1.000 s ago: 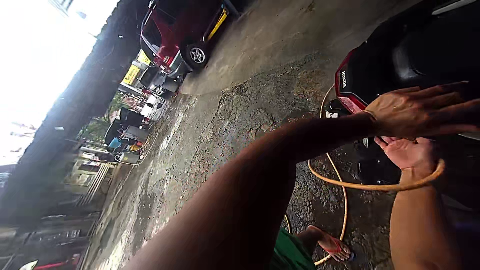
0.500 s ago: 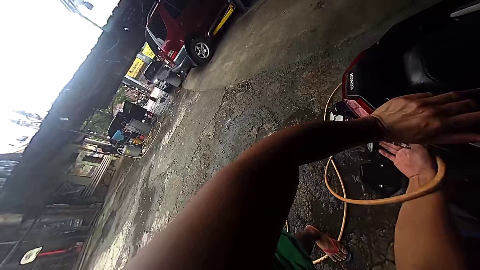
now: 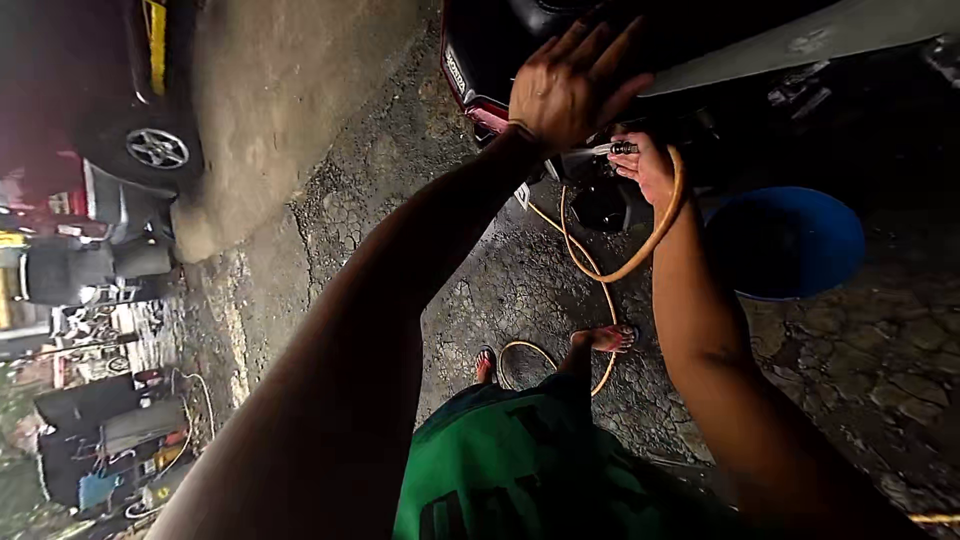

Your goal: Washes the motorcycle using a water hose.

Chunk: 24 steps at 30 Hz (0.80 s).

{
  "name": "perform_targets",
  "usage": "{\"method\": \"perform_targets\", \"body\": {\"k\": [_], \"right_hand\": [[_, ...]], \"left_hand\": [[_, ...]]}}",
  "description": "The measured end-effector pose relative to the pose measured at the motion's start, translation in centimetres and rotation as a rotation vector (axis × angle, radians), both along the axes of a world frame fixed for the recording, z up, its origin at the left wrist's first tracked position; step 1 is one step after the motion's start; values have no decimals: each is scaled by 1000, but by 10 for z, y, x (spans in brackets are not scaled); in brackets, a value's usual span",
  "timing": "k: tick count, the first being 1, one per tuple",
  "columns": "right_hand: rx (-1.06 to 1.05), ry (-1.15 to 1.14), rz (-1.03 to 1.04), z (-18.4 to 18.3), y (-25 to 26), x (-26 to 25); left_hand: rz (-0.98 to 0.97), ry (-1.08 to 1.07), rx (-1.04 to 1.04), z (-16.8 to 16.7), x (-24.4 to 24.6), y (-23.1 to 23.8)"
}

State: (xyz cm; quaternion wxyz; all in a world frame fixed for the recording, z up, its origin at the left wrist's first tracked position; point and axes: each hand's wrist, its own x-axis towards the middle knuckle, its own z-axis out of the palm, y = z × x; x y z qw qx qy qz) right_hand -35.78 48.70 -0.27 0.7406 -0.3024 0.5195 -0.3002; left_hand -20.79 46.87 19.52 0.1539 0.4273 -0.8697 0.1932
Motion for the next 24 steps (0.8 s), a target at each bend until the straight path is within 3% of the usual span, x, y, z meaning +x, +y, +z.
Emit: {"method": "perform_targets", "body": {"k": [4, 8, 12, 16, 21, 24], "right_hand": [[-34, -10, -2, 5, 34, -33], [-50, -179, -351, 7, 67, -81], [28, -210, -343, 4, 107, -104], [-23, -383, -649, 6, 154, -140], [-43, -324, -693, 41, 221, -119], [-150, -391, -948, 30, 250, -122]], "left_hand": [[-2, -2, -7, -2, 2, 0], [10, 0, -1, 0, 1, 1], [24, -14, 15, 1, 1, 2], [39, -2, 6, 0, 1, 1], [54, -10, 52, 2, -1, 2], [82, -18, 52, 2, -1, 0]]}}
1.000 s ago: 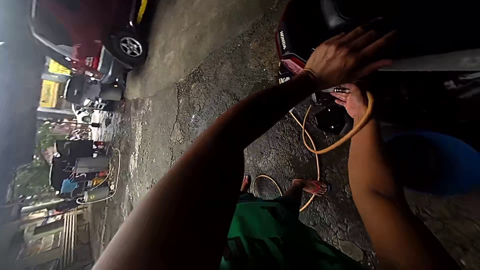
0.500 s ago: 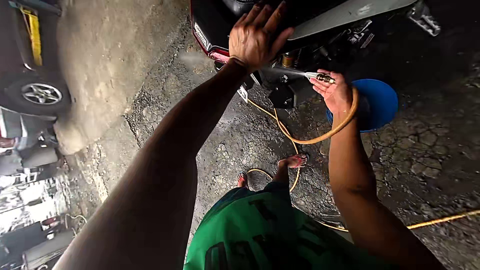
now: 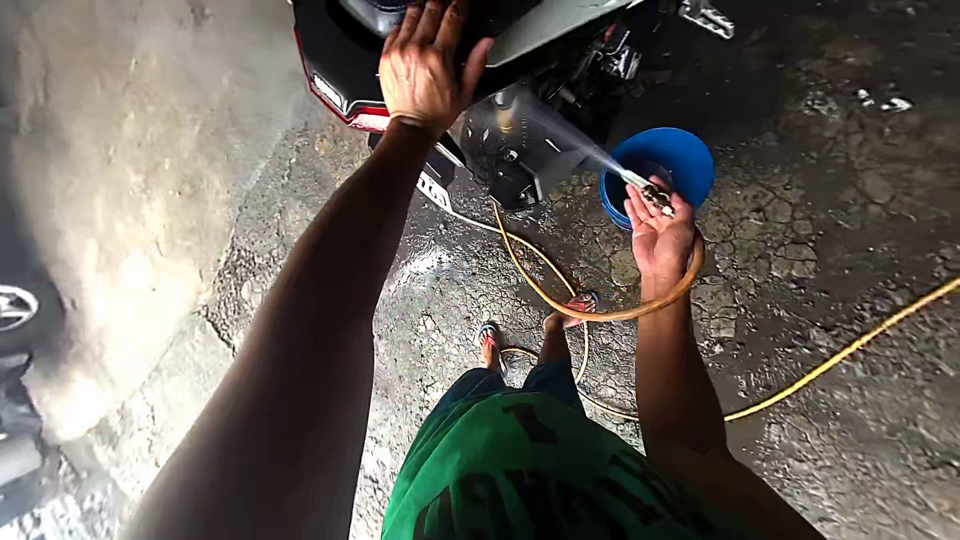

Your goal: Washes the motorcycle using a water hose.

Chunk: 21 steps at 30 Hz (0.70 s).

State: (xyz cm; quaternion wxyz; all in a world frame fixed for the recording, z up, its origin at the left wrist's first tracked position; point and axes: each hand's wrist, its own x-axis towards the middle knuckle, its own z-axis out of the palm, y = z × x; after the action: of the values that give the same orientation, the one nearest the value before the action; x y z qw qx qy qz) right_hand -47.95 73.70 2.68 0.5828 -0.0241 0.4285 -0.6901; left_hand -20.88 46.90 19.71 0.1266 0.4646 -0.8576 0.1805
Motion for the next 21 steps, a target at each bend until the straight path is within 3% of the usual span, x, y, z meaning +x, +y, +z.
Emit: {"method": "perform_targets", "body": {"k": [3, 5, 8, 10, 12, 14, 18, 21], "right_hand": [[10, 186, -47, 13, 34, 18], [-35, 422, -7, 12, 60, 29], [-29, 527, -188, 15, 81, 25], [-16, 594, -163, 36, 97, 33], [-17, 723, -44, 63, 116, 59], [-39, 778, -24, 73, 133, 86], [-15, 660, -303, 63, 151, 113], [-27, 683, -261, 65, 159, 149]], "left_hand": [[2, 21, -49, 4, -2, 4], [-126, 201, 29, 3, -10, 32], [-262, 537, 368, -39, -32, 112], [-34, 793, 701, -91, -28, 139], [320, 1162, 968, -133, -17, 123], [576, 1415, 1075, -154, -12, 91], [544, 1321, 958, -190, -16, 14], [470, 1232, 835, -204, -39, -18]]}}
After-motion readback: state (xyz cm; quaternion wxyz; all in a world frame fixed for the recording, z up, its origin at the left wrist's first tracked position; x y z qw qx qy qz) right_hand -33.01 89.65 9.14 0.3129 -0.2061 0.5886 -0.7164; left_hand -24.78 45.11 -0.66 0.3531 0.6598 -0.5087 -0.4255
